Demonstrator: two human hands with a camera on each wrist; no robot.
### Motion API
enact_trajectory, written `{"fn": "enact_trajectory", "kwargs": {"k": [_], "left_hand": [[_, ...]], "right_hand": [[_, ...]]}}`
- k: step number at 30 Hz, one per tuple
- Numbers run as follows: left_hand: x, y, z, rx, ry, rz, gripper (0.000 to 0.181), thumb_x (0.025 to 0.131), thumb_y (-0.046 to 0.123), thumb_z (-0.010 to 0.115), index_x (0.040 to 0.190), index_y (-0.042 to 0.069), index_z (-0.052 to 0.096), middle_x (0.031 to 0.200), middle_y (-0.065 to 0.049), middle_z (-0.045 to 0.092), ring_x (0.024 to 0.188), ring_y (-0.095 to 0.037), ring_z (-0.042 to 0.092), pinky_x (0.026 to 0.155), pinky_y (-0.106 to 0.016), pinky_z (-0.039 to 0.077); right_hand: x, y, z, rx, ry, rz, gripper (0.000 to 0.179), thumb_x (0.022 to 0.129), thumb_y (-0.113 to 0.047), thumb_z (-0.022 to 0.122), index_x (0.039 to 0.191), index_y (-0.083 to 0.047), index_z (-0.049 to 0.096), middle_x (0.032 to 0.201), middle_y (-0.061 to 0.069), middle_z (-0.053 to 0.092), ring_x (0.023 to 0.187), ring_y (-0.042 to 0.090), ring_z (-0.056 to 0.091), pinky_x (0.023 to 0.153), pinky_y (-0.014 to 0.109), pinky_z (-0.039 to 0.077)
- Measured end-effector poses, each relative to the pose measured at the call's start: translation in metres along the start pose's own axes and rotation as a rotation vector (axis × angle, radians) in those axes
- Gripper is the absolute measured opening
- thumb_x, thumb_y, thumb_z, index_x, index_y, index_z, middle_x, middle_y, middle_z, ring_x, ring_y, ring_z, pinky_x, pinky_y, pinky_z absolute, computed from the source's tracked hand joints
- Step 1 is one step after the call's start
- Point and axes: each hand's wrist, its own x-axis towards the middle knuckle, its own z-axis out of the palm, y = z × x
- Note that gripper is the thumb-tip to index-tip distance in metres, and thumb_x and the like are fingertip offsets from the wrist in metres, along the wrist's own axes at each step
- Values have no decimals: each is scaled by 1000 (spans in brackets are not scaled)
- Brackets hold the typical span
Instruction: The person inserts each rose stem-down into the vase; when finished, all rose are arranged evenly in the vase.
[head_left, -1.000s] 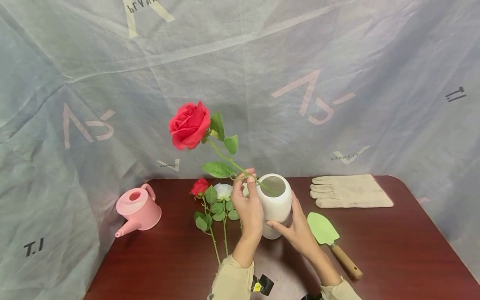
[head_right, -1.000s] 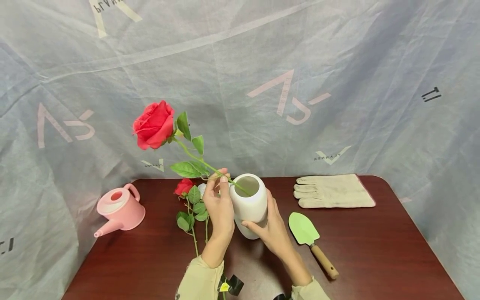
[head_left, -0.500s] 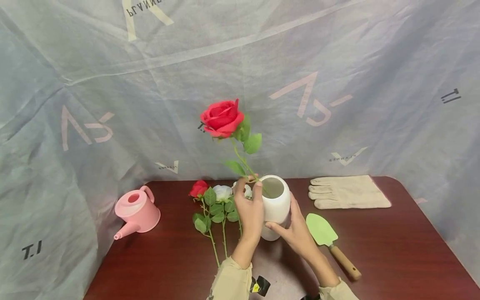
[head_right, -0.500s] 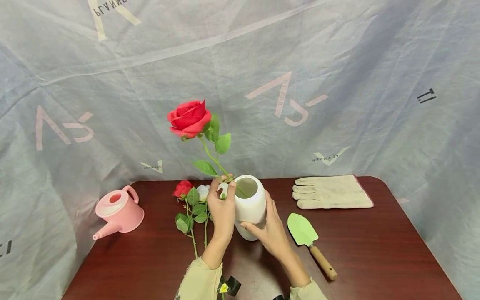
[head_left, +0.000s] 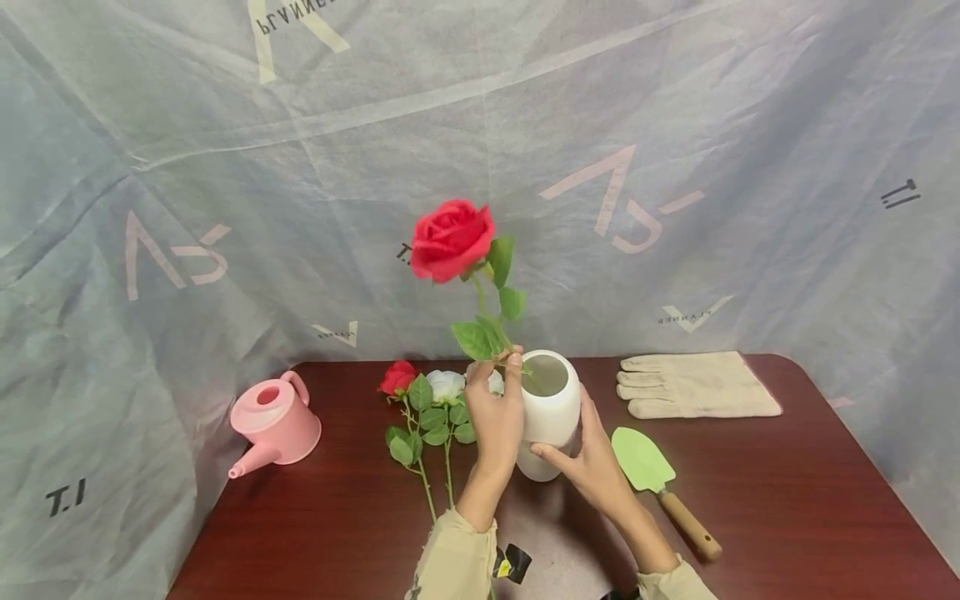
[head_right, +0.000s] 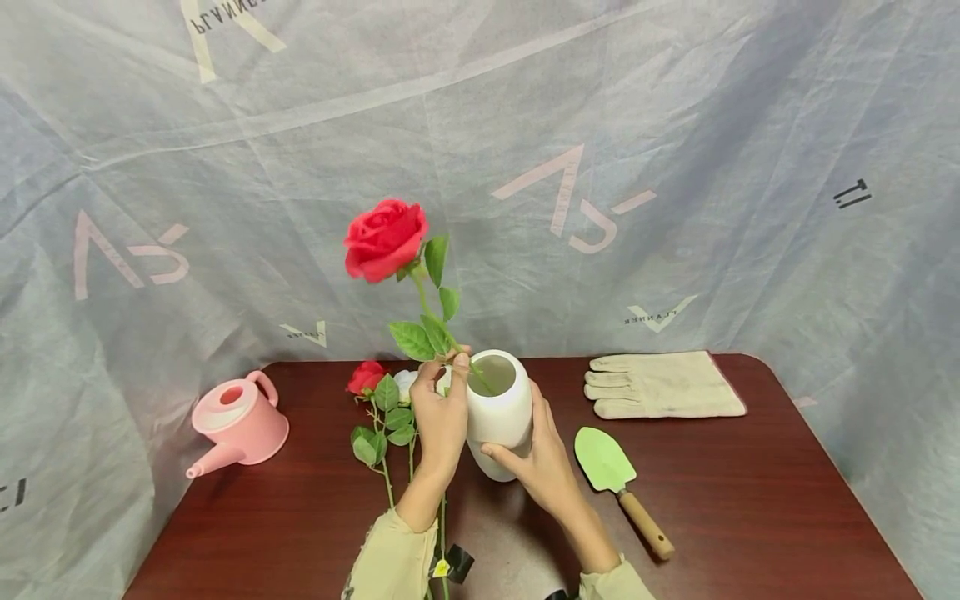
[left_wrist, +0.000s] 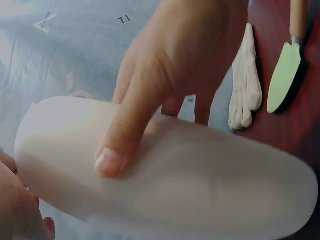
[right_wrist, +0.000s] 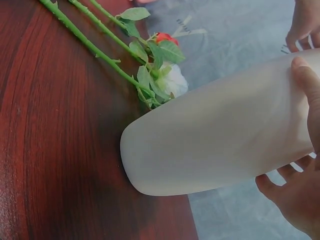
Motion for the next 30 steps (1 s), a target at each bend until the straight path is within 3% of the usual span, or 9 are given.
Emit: {"fn": "enact_trajectory", "kwargs": {"k": [6, 16, 20, 26, 30], "left_hand": [[14, -1, -6, 119, -65, 134, 10, 92, 17, 60, 96, 11, 68, 88, -2, 62, 94, -20, 54, 84, -44, 41], [28, 8, -13, 333, -326, 208, 5, 85, 11, 67, 88, 9, 62, 85, -1, 62, 93, -22, 53, 87, -44, 38], [32, 13, -13, 387, -407, 253, 10, 84, 10, 68, 94, 10, 66, 89, -1, 65, 94, -21, 53, 93, -47, 35], [35, 20, -13, 491, -558, 281, 10, 82, 12, 71, 92, 12, 68, 88, 1, 67, 89, -17, 54, 92, -46, 35], [38, 26, -11, 561, -652, 251, 18, 81, 13, 72, 97, 12, 66, 85, 2, 66, 92, -17, 53, 96, -44, 32]], "right_hand": [[1, 3, 0, -9, -2, -21, 98, 72, -9, 81, 146, -3, 17, 137, 18, 35, 116, 28, 43, 92, 50, 38], [-1, 3, -1, -9, -9, -13, 98, 73, -10, 80, 146, -3, 16, 137, 18, 34, 117, 27, 42, 92, 49, 37], [-1, 3, -1, -12, -12, -7, 98, 73, -10, 80, 146, -3, 15, 137, 19, 33, 116, 28, 43, 91, 49, 38], [-2, 2, -1, -2, -29, -3, 97, 75, -11, 79, 147, -5, 14, 137, 20, 32, 114, 30, 45, 89, 51, 40], [-2, 1, -2, 7, -36, 3, 98, 75, -10, 78, 147, -5, 12, 138, 19, 32, 114, 28, 45, 88, 50, 40]]}}
